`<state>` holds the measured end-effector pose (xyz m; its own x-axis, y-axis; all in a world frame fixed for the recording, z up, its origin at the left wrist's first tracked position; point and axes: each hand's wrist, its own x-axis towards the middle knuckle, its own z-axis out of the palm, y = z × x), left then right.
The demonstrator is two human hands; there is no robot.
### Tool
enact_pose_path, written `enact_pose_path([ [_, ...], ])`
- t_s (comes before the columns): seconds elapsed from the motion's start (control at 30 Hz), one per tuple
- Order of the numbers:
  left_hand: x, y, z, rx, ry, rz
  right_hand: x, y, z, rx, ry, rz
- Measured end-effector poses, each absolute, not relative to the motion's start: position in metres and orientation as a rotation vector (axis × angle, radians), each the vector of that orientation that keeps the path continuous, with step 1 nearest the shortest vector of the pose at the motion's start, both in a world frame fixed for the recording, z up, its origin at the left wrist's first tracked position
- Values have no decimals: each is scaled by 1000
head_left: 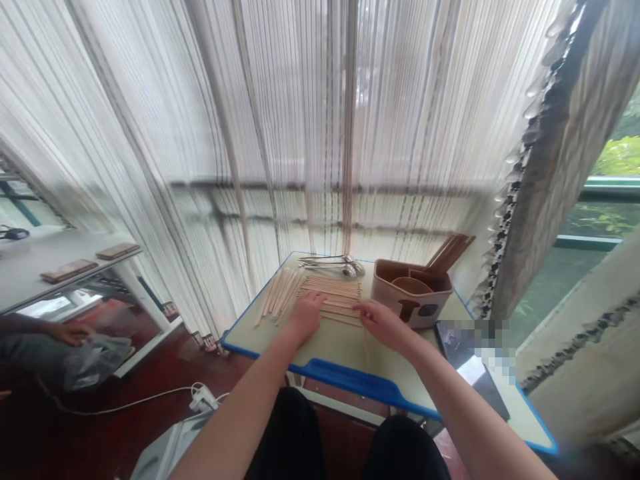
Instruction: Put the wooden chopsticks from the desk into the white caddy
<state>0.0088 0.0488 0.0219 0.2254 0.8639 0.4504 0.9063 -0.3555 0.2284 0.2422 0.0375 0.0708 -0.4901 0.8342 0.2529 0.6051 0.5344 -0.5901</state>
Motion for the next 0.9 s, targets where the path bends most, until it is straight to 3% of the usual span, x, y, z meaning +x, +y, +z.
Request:
enact_pose_path([
  [0.4,-10,50,4,-2243,-1881,-895,214,46,24,-1360,-2277,157],
  [0.67,-11,54,1,-2175,-1923,-852,220,48,12,-1193,-2290,91],
  [0.9,-13,42,5,-1864,-1914,-1147,211,48,10,-1109,-2422,107],
])
